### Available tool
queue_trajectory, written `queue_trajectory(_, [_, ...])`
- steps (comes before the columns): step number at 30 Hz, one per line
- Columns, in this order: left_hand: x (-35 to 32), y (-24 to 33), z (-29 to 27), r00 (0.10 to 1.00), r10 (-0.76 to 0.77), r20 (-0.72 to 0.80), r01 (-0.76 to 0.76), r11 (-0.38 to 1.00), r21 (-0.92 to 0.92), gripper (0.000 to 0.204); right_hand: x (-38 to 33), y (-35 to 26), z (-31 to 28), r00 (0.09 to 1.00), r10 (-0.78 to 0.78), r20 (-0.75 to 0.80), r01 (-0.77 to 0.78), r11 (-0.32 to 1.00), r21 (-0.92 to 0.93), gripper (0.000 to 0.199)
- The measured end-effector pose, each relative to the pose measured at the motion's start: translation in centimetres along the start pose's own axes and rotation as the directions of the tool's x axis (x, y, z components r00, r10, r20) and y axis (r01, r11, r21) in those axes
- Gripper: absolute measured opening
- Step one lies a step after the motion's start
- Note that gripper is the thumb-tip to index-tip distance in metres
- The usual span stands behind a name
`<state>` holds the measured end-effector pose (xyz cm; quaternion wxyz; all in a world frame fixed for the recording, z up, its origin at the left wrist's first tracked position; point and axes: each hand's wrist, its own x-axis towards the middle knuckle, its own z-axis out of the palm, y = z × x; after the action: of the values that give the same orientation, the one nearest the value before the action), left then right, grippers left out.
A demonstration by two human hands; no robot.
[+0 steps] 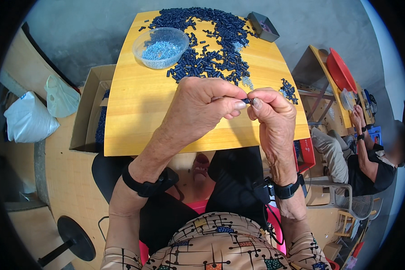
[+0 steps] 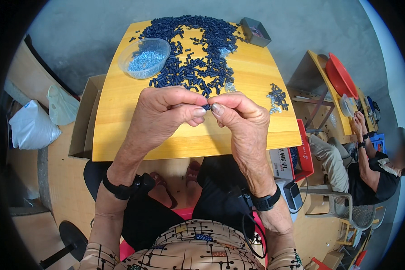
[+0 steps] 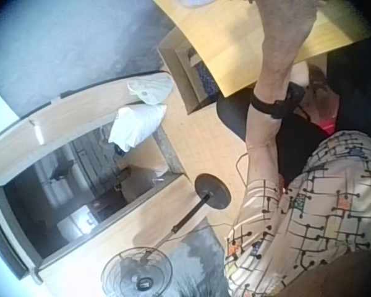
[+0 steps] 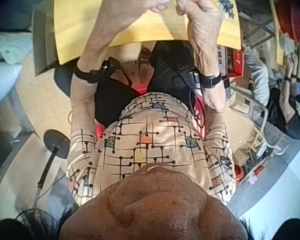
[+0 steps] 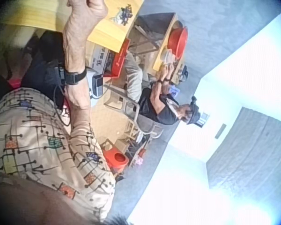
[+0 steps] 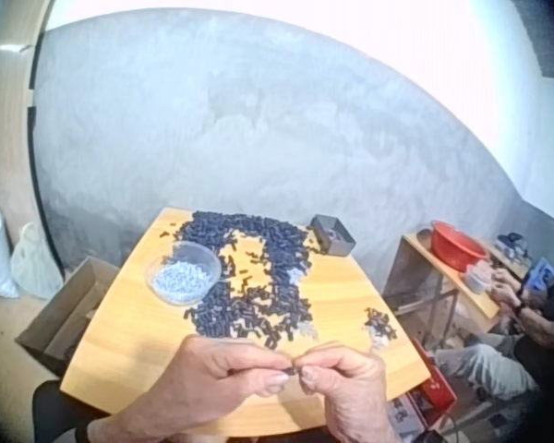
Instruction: Assembling small plastic components by inserting blue inner pieces into black outer casings.
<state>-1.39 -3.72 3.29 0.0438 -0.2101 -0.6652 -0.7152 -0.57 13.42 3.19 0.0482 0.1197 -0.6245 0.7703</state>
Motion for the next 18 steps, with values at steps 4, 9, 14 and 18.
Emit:
queue_trajectory(4, [0.00, -0.04, -0.05, 0.999, -0.040, 0.024, 0.039, 0.999, 0.014, 0.011, 0.06, 0.09, -0.17, 0.998, -0.064, 0.003, 0.064, 0.991, -0.117, 0.012])
queue_trajectory(9, [-0.20, -0.02, 0.01, 0.995, -0.093, 0.028, 0.093, 0.996, -0.006, 0.011, 0.04, 0.02, -0.15, 0.971, -0.236, 0.038, 0.232, 0.892, -0.388, 0.012])
queue_trajectory(14, [-0.13, 0.32, 0.68, 0.985, -0.169, 0.025, 0.171, 0.979, -0.107, 0.011, -0.21, 0.19, -0.22, 0.980, -0.198, -0.008, 0.189, 0.945, -0.269, 0.012])
queue_trajectory(18, [-0.25, -0.22, 0.80, 0.984, -0.177, 0.032, 0.179, 0.958, -0.226, 0.011, -0.41, 0.08, 0.07, 0.995, -0.098, -0.031, 0.095, 0.993, -0.070, 0.012])
